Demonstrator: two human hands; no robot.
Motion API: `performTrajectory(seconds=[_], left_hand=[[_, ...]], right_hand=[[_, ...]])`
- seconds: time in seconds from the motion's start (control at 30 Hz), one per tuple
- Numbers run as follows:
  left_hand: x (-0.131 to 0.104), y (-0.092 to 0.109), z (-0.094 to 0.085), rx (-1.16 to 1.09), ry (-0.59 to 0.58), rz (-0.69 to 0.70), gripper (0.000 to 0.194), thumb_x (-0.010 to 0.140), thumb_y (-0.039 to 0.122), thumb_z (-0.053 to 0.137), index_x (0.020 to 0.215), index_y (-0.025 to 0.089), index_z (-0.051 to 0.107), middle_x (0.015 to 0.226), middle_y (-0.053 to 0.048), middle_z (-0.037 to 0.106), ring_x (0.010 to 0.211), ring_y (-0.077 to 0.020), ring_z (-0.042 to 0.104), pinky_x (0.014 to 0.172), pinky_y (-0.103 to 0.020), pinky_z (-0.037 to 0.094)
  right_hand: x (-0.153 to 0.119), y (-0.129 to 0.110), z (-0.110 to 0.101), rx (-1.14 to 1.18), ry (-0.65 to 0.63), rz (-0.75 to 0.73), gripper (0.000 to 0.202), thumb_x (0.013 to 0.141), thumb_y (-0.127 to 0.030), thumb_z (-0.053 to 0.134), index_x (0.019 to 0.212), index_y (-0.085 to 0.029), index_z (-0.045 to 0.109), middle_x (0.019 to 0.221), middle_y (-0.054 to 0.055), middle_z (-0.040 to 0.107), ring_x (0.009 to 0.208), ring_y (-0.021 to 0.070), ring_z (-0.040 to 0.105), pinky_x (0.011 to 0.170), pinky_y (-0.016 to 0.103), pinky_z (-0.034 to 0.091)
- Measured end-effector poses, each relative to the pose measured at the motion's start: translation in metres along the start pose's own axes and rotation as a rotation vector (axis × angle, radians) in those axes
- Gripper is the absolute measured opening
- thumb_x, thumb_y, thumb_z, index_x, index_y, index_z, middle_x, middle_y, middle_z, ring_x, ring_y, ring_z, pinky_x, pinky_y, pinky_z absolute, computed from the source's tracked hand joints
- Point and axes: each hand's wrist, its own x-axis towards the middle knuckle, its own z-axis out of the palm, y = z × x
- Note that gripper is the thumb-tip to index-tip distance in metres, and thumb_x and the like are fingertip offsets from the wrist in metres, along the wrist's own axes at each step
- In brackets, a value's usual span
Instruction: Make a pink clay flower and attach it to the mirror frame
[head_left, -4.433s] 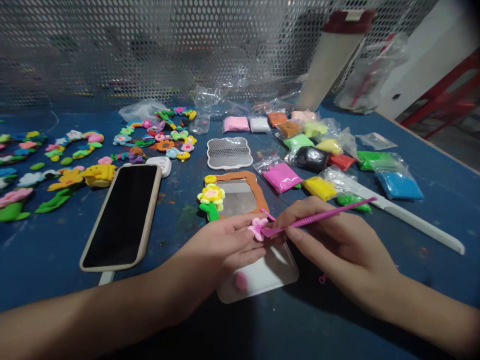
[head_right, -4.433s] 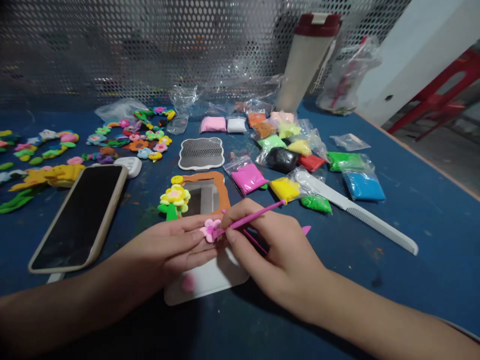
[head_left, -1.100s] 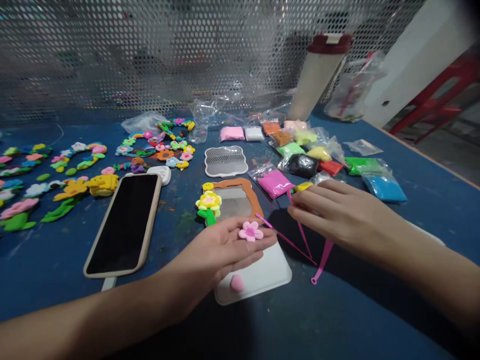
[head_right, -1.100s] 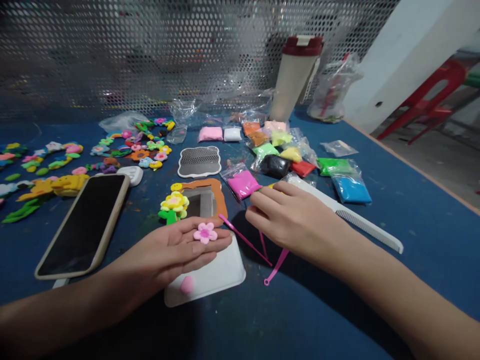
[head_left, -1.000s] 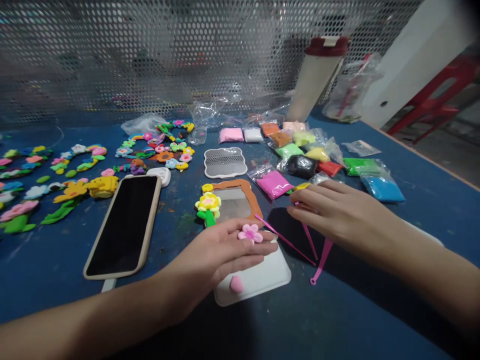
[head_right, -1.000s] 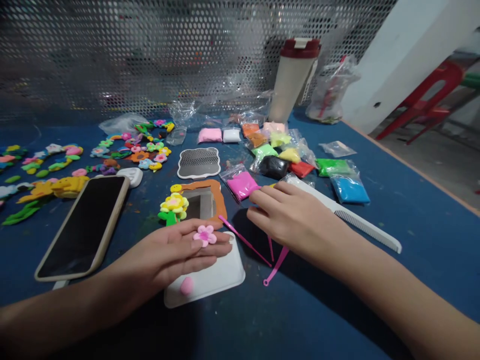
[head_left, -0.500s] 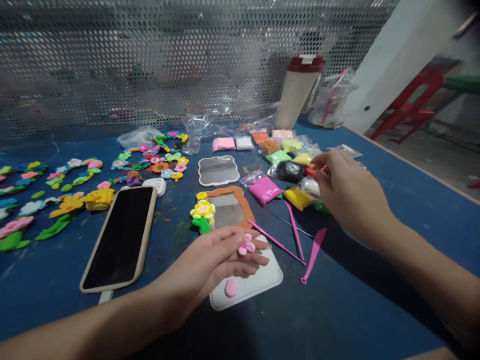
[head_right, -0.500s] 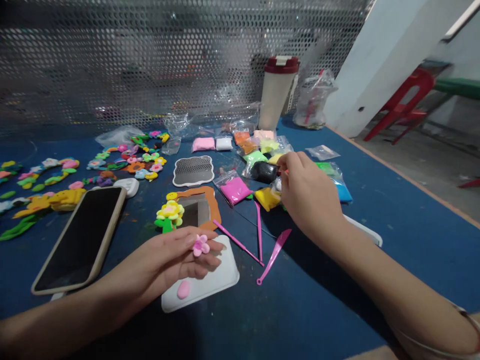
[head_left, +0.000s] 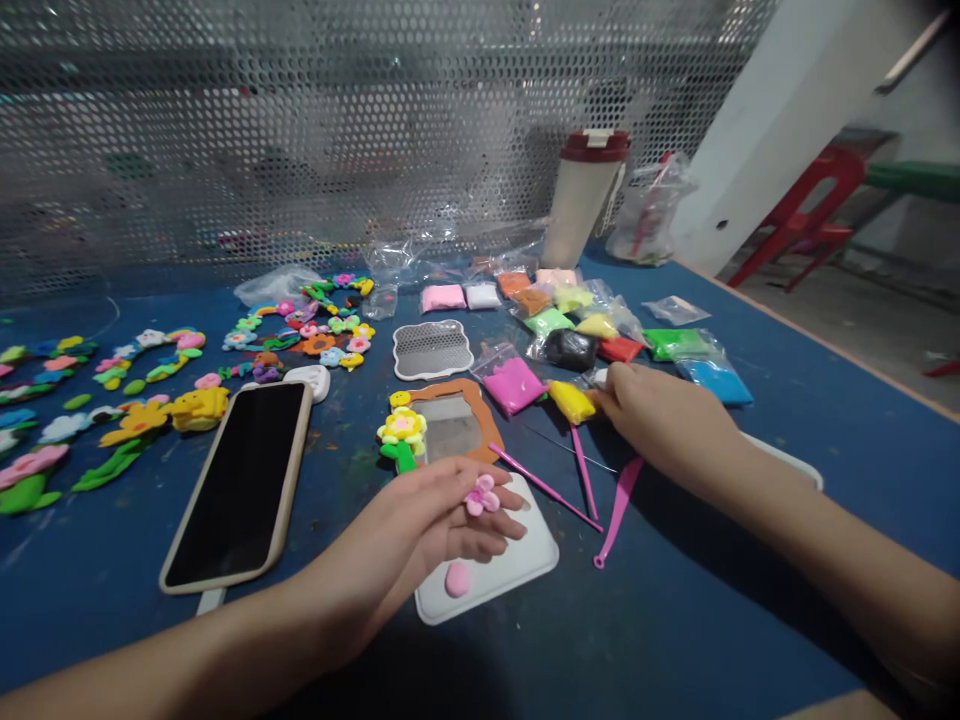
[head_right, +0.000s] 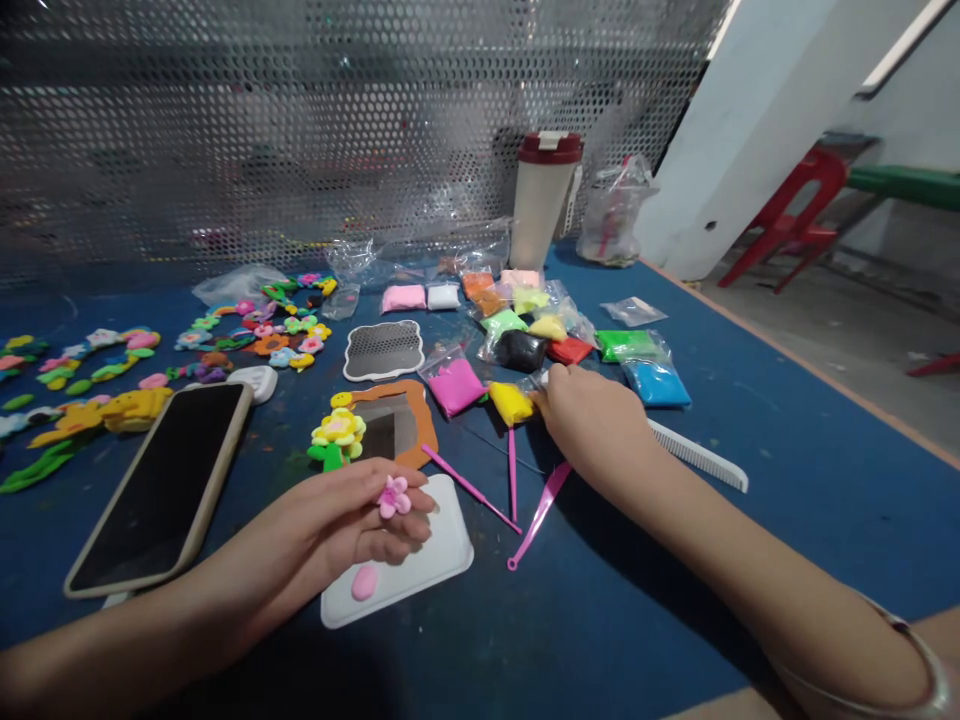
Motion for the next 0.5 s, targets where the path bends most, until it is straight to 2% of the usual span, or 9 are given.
performTrajectory(seconds=[0.13, 0.27, 0.33, 0.4, 0.5], left_hand=[[-0.002, 0.004, 0.003, 0.012, -0.024, -0.033, 0.021, 0.084, 0.033, 0.058, 0.084, 0.013, 0.062, 0.081, -0.005, 0.058, 0.074, -0.013, 0.055, 0.069, -0.025, 0.041], [-0.003, 0.006, 0.005, 0.028, -0.015, -0.049, 0.02, 0.083, 0.032, 0.059, 0.088, 0.014, 0.063, 0.081, -0.004, 0.058, 0.073, -0.0128, 0.054, 0.069, -0.025, 0.041], [-0.004, 0.006, 0.005, 0.022, -0.012, -0.049, 0.019, 0.083, 0.032, 0.059, 0.087, 0.014, 0.064, 0.081, -0.004, 0.059, 0.072, -0.0128, 0.054, 0.068, -0.025, 0.04], [-0.003, 0.005, 0.004, 0.006, -0.021, -0.047, 0.018, 0.083, 0.031, 0.059, 0.084, 0.013, 0.064, 0.08, -0.005, 0.059, 0.072, -0.0128, 0.054, 0.068, -0.025, 0.04], [-0.002, 0.003, 0.002, -0.019, -0.05, -0.044, 0.019, 0.085, 0.03, 0.057, 0.085, 0.012, 0.064, 0.08, -0.005, 0.058, 0.073, -0.012, 0.053, 0.068, -0.023, 0.04]], right_hand=[[-0.002, -0.002, 0.004, 0.05, 0.041, -0.011, 0.026, 0.087, -0.03, 0.043, 0.07, -0.017, 0.058, 0.063, 0.01, 0.066, 0.05, 0.0218, 0.061, 0.04, 0.027, 0.025], [0.002, 0.007, 0.003, 0.129, 0.167, -0.005, 0.029, 0.087, -0.034, 0.043, 0.066, -0.018, 0.057, 0.06, 0.008, 0.061, 0.053, 0.023, 0.059, 0.043, 0.028, 0.033], [0.012, 0.016, 0.001, 0.198, 0.271, -0.003, 0.025, 0.087, -0.034, 0.043, 0.075, -0.019, 0.058, 0.074, 0.01, 0.062, 0.067, 0.0243, 0.06, 0.051, 0.031, 0.04], [0.025, 0.026, 0.001, 0.281, 0.387, 0.016, 0.02, 0.088, -0.031, 0.043, 0.092, -0.018, 0.057, 0.096, 0.014, 0.06, 0.085, 0.025, 0.059, 0.065, 0.034, 0.045], [0.045, 0.036, 0.005, 0.368, 0.487, 0.056, 0.036, 0.087, -0.029, 0.047, 0.118, -0.012, 0.048, 0.118, 0.024, 0.05, 0.109, 0.0318, 0.049, 0.081, 0.041, 0.043]])
